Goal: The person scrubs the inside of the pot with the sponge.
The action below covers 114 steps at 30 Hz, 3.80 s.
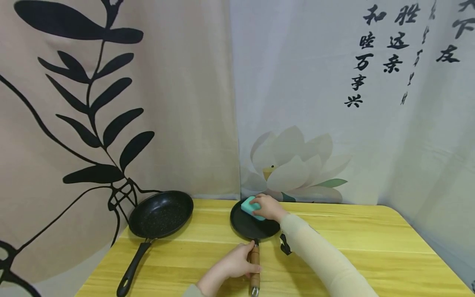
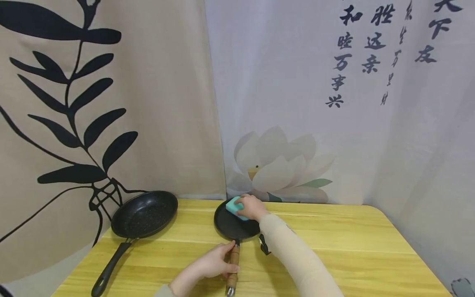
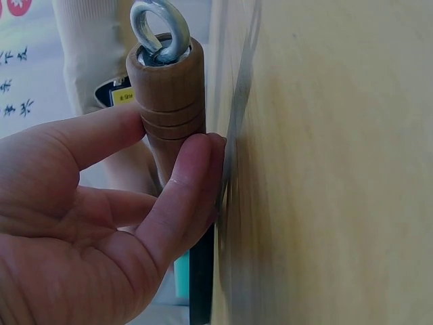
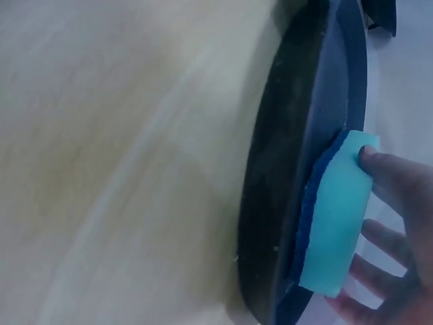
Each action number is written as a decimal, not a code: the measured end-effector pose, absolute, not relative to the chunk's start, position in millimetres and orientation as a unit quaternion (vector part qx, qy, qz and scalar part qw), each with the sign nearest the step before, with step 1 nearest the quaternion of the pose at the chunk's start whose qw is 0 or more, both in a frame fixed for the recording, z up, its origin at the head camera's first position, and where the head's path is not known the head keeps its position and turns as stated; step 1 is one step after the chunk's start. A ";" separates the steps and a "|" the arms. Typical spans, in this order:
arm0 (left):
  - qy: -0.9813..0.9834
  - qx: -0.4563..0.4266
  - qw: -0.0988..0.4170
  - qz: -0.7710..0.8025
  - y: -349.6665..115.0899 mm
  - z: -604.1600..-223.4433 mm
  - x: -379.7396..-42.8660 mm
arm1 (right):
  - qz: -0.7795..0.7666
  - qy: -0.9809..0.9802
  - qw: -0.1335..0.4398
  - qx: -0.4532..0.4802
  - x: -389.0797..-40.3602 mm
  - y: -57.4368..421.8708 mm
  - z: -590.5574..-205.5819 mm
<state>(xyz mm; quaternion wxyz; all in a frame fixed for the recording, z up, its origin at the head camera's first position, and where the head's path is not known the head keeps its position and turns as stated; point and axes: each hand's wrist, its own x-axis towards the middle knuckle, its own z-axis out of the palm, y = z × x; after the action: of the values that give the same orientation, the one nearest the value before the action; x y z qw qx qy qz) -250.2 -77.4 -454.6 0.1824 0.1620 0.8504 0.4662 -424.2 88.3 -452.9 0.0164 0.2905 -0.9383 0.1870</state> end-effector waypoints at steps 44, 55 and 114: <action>0.850 0.159 0.182 0.469 -76.4 -453.5 -248.0 | 0.182 -0.933 0.004 0.309 -396.9 117.3 -449.8; 0.846 0.155 0.188 0.474 -76.2 -452.9 -246.8 | 0.170 -0.930 0.007 0.327 -389.3 119.2 -451.5; 0.843 0.173 0.191 0.472 -78.5 -456.1 -250.5 | 0.174 -0.925 0.017 0.336 -371.1 85.5 -452.1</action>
<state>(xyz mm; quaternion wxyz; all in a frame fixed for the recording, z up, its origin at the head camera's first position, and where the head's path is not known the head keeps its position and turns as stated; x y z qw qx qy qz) -250.5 -78.5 -456.1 0.1912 0.1727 0.8430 0.4722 -371.1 85.5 -452.1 0.0173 0.3364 -0.9253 0.1743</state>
